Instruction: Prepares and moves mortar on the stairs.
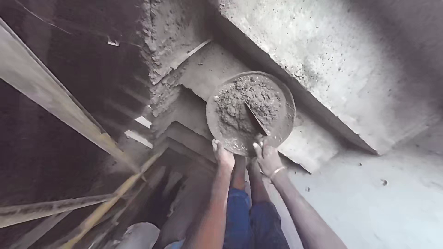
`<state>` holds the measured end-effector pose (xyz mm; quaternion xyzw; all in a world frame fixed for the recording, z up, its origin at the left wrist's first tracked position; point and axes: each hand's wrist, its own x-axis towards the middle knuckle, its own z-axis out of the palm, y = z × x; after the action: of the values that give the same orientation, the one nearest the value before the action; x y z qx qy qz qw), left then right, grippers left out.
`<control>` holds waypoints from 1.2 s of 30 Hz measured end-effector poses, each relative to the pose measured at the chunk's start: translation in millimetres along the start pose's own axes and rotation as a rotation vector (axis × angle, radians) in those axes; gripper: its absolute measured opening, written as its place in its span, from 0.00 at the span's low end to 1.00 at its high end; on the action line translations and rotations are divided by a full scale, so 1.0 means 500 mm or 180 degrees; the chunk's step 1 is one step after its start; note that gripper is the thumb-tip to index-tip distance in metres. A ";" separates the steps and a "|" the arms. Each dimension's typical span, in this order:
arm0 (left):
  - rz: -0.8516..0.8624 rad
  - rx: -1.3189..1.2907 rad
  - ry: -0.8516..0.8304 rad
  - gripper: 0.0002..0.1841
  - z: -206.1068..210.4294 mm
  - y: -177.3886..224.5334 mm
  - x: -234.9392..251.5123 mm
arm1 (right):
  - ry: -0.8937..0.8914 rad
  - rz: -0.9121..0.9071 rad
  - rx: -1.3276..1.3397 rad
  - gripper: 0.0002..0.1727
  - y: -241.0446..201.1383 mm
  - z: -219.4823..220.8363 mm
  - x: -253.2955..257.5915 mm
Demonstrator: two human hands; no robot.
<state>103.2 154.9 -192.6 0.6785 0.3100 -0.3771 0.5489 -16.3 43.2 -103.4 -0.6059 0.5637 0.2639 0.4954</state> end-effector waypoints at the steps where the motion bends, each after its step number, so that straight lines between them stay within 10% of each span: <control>1: 0.0206 0.0158 0.0036 0.25 0.001 0.013 0.012 | 0.0053 -0.0201 0.0011 0.29 0.009 -0.030 -0.016; 7: 0.1127 0.1513 -0.0303 0.23 0.048 0.162 0.127 | 0.0055 0.0258 0.0217 0.25 0.092 -0.255 0.022; 11: 0.1614 0.2467 -0.0660 0.24 0.075 0.228 0.178 | -0.0428 0.0543 0.0346 0.33 0.057 -0.215 0.152; 19: 0.1389 0.2178 -0.0770 0.23 0.068 0.234 0.172 | -0.0486 -0.0546 -0.0889 0.29 0.043 -0.278 0.019; 23: 0.1650 0.2210 -0.0782 0.23 0.078 0.240 0.168 | 0.0250 -0.0496 -0.0918 0.26 0.000 -0.332 0.174; 27: 0.1880 0.2506 -0.0864 0.24 0.080 0.256 0.149 | -0.0527 -0.0887 -0.0956 0.29 -0.075 -0.289 0.281; 32: 0.1819 0.2665 -0.0897 0.23 0.098 0.281 0.123 | -0.0740 -0.1161 -0.1980 0.25 -0.101 -0.293 0.139; 36: 0.1649 0.2550 -0.0814 0.23 0.098 0.283 0.113 | -0.0980 -0.0149 -0.2230 0.24 -0.024 -0.159 0.034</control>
<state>242.4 78.2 -174.0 0.8392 -0.1081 -0.3981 0.3543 -20.3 -37.0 -85.1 -0.7045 0.3444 0.5171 0.3430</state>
